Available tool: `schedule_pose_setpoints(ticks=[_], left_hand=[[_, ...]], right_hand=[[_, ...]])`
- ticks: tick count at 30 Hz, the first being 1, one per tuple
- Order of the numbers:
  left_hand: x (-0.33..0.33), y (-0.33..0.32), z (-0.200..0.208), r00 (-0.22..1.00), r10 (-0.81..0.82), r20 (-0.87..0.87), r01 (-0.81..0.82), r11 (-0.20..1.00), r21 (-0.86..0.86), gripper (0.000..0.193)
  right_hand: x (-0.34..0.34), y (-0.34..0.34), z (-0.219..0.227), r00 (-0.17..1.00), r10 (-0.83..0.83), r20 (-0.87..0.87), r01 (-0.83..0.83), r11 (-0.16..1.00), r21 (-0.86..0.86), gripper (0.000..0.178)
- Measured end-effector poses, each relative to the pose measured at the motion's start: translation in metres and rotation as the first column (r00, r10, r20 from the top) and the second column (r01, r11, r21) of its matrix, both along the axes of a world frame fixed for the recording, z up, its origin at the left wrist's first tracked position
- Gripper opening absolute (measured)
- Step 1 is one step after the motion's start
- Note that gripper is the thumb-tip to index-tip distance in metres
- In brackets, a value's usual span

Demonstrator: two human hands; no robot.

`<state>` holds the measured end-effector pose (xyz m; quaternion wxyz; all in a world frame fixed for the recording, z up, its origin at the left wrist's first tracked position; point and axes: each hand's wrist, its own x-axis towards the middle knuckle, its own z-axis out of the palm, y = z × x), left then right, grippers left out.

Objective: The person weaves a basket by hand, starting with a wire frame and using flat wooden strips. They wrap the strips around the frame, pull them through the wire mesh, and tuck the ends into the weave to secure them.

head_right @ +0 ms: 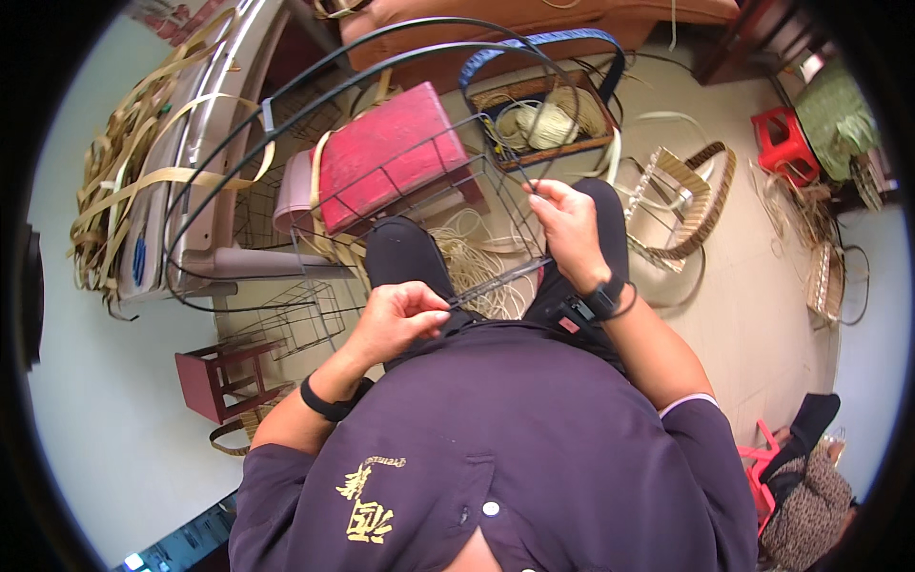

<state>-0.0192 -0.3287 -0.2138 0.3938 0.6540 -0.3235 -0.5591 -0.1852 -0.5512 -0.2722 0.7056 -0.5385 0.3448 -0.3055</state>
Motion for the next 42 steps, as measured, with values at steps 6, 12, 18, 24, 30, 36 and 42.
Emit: schedule_pose_setpoints(ticks=[6, 12, 18, 24, 30, 36, 42], left_hand=[[0.008, -0.003, 0.005, 0.993, 0.015, -0.114, -0.001, 0.993, 0.122, 0.012], [0.017, -0.014, -0.007, 0.957, -0.075, -0.281, 0.154, 0.951, 0.269, 0.015], [0.011, -0.011, -0.001, 0.943, -0.041, 0.331, 0.031, 0.999, 0.035, 0.017], [0.027, 0.002, 0.039, 0.935, 0.041, 0.353, 0.017, 0.987, -0.158, 0.018], [0.092, 0.054, 0.091, 0.966, -0.254, 0.038, 0.257, 0.956, -0.144, 0.011], [0.179, 0.109, 0.002, 0.339, -0.211, 0.917, 0.115, 0.976, 0.183, 0.013], [0.207, -0.007, -0.046, 0.301, 0.292, 0.908, -0.222, 0.947, -0.232, 0.016]], right_hand=[[0.002, 0.005, 0.011, 1.000, 0.002, 0.025, -0.003, 0.999, 0.040, 0.021], [0.003, 0.009, 0.022, 1.000, 0.023, 0.011, -0.023, 1.000, 0.017, 0.021], [-0.003, 0.005, 0.016, 1.000, 0.011, 0.026, -0.013, 0.997, 0.077, 0.019], [-0.019, -0.004, 0.021, 0.999, 0.017, 0.034, -0.024, 0.977, 0.213, 0.019], [-0.064, -0.030, 0.047, 0.993, -0.022, 0.118, -0.010, 0.964, 0.264, 0.023], [-0.111, -0.056, 0.088, 0.985, -0.131, 0.115, 0.117, 0.985, 0.124, 0.026], [-0.139, -0.066, 0.116, 0.962, -0.247, 0.113, 0.250, 0.968, -0.008, 0.032]])
